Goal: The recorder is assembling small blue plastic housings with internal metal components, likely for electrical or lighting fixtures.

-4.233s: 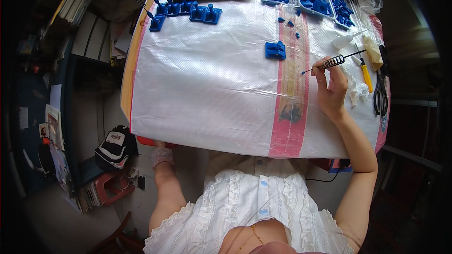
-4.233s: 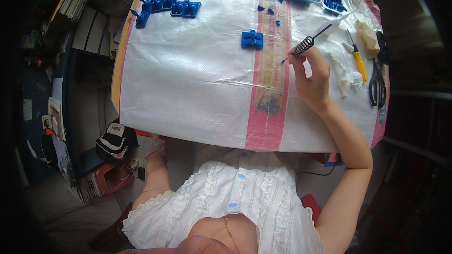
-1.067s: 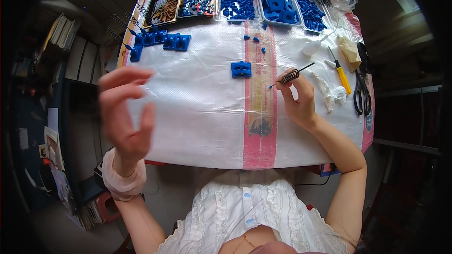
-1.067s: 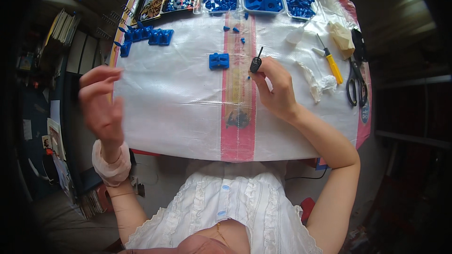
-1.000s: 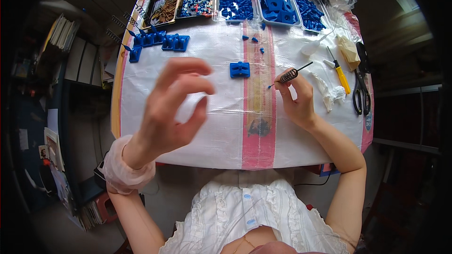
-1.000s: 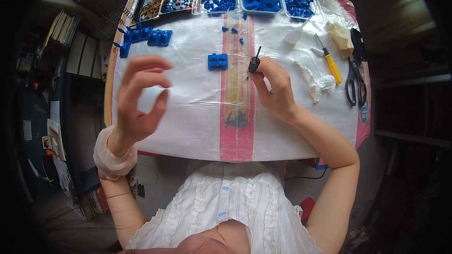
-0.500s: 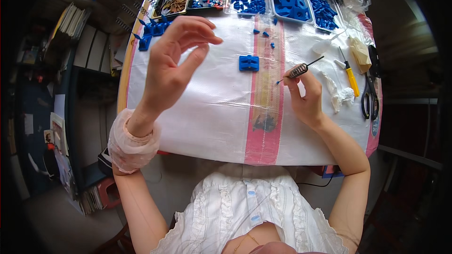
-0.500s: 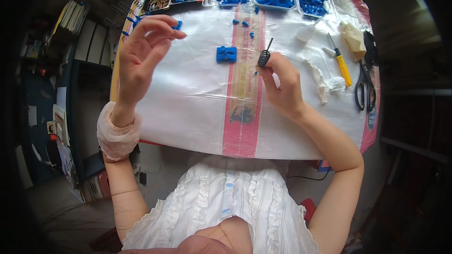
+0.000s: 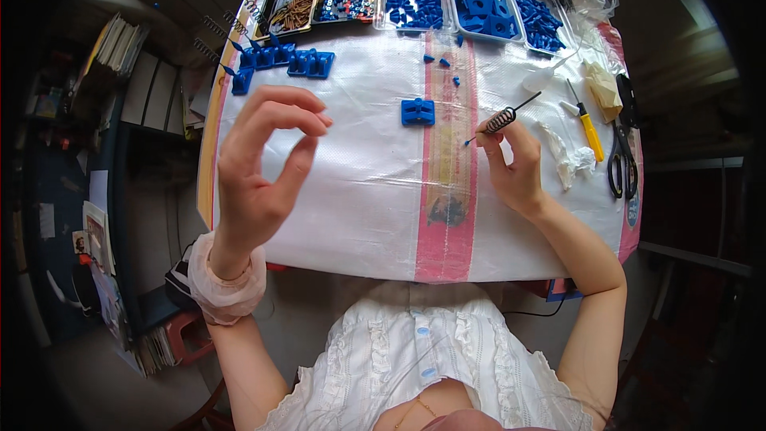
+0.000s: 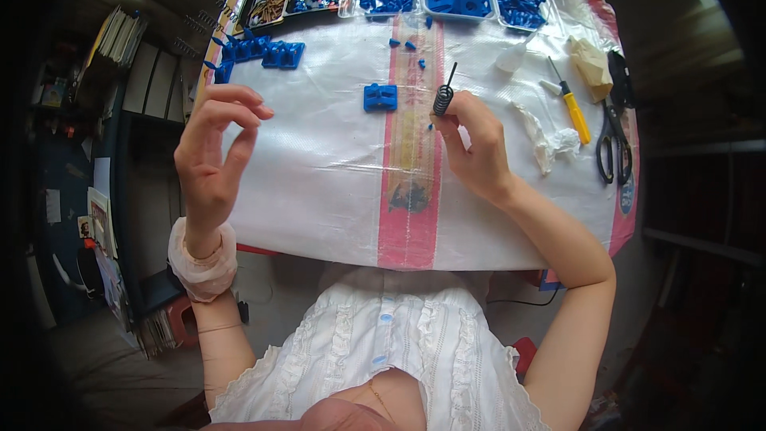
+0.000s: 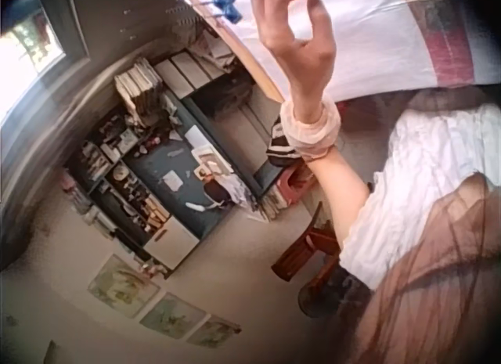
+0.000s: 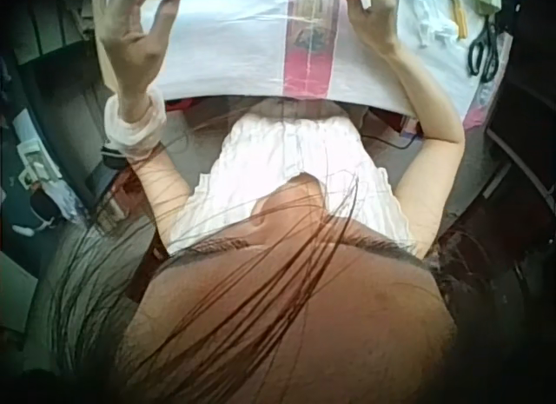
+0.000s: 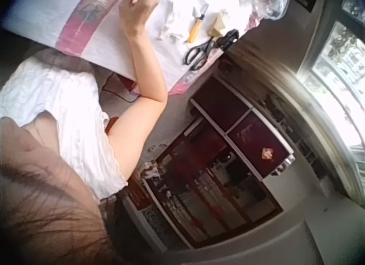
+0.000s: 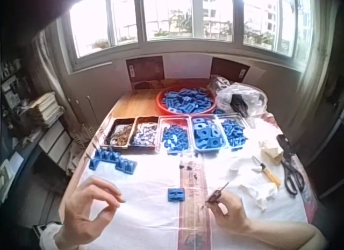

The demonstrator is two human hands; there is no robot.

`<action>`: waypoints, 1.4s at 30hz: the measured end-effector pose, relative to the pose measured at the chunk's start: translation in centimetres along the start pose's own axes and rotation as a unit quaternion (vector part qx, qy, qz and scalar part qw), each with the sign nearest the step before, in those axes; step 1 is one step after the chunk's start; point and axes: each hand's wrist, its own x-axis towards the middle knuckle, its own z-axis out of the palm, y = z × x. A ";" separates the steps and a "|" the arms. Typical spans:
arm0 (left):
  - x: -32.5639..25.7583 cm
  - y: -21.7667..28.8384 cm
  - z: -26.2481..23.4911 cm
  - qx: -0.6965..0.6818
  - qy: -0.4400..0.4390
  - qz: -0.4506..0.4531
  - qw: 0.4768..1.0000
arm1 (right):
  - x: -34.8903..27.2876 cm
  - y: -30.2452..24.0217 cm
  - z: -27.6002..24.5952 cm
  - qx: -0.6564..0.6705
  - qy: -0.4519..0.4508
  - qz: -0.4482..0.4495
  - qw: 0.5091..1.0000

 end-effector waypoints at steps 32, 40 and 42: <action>0.8 -2.1 15.1 -0.270 -0.097 -0.227 0.931 | -0.6 0.0 -1.3 0.153 0.045 -0.040 0.986; 0.9 -2.1 14.9 -0.238 -0.118 -0.222 0.938 | -1.2 -0.4 -1.0 0.285 0.048 0.075 0.954; 0.8 -2.3 15.1 -0.234 -0.117 -0.216 0.941 | -1.2 -0.3 -1.1 0.287 0.045 0.089 0.953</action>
